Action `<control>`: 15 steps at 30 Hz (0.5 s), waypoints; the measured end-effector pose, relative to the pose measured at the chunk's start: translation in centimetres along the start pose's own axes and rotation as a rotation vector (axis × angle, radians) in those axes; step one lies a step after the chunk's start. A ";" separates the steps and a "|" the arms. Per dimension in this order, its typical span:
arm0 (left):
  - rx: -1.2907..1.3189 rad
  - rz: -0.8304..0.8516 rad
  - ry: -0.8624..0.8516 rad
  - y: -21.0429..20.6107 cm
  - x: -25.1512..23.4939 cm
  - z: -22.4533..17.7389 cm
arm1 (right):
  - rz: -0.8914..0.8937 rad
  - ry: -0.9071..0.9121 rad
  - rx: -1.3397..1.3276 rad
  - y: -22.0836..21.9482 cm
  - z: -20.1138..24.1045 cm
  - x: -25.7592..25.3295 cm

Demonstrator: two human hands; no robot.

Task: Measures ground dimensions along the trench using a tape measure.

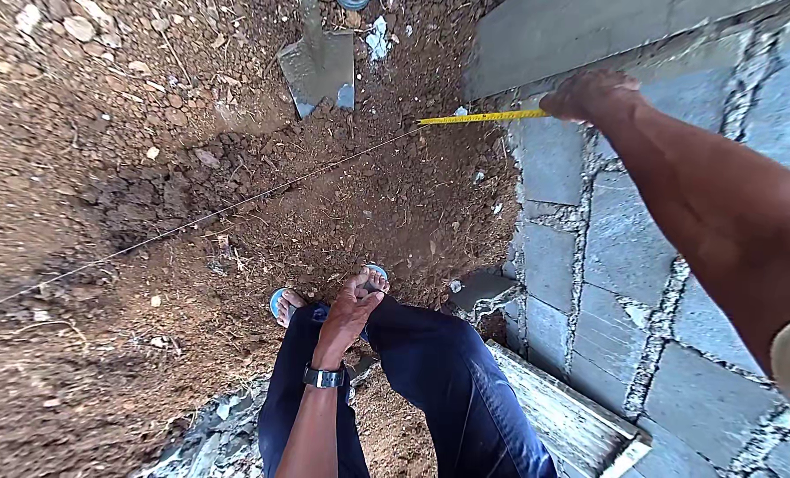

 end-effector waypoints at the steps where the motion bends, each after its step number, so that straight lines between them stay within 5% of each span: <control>1: 0.005 0.001 0.001 0.1 0.1 -0.1 | -0.007 -0.005 0.004 0.1 0.1 -0.2; 15: 0.031 0.004 -0.007 0.8 0.2 -0.3 | -0.070 -0.044 0.003 0.5 1.4 -0.8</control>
Point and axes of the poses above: each hand's wrist, its own x-axis away from the middle knuckle, its own y-axis out of the back of the hand, z = x × y, the point moved 2 cm from there along -x, towards the middle knuckle, and after that the axes turned 9 degrees about y, right-handed, at the moved point
